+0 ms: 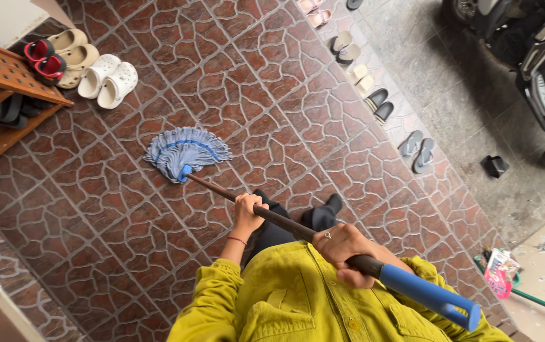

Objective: The person mops a tiled floor in a covered entryway using a blue string mop. They move the mop back and forth across the surface, navigating around a parked scooter, a shoe rack, and scattered footwear. The camera angle is high and downward-facing, showing the mop head and the person's hands on the handle.

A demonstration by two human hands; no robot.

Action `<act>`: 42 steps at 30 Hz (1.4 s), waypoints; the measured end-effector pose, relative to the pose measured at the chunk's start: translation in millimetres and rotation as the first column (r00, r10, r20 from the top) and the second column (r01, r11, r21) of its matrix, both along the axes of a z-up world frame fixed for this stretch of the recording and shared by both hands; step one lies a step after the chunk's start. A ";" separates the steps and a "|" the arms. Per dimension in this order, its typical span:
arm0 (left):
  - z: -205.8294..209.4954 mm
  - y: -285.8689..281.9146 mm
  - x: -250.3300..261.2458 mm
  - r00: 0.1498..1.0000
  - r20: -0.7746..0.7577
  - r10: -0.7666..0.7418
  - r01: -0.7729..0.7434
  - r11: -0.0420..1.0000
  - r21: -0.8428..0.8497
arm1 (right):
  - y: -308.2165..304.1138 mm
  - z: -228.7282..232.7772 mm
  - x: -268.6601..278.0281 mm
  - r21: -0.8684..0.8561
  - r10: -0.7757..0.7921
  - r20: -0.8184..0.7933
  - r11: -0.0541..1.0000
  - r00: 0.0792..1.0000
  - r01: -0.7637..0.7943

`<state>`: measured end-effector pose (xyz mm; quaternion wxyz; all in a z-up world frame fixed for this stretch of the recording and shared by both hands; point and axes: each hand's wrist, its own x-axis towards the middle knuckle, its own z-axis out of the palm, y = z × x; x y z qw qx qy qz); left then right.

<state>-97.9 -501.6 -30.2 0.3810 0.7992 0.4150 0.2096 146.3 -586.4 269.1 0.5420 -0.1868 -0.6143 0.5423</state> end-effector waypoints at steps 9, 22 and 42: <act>29.5 -42.0 145.2 0.982 0.087 -0.169 0.175 0.982 -0.066 | -92.3 41.6 112.7 -0.055 -0.132 0.180 0.988 0.975 0.143; 3.5 -124.7 412.5 0.762 0.255 -0.594 0.616 0.788 -0.004 | -199.6 79.7 210.3 0.020 -0.522 0.463 0.814 0.717 0.580; 71.6 -187.2 287.0 0.859 0.209 -0.468 0.487 0.872 -0.048 | -248.5 99.9 133.4 -0.042 -0.522 0.255 0.835 0.814 0.548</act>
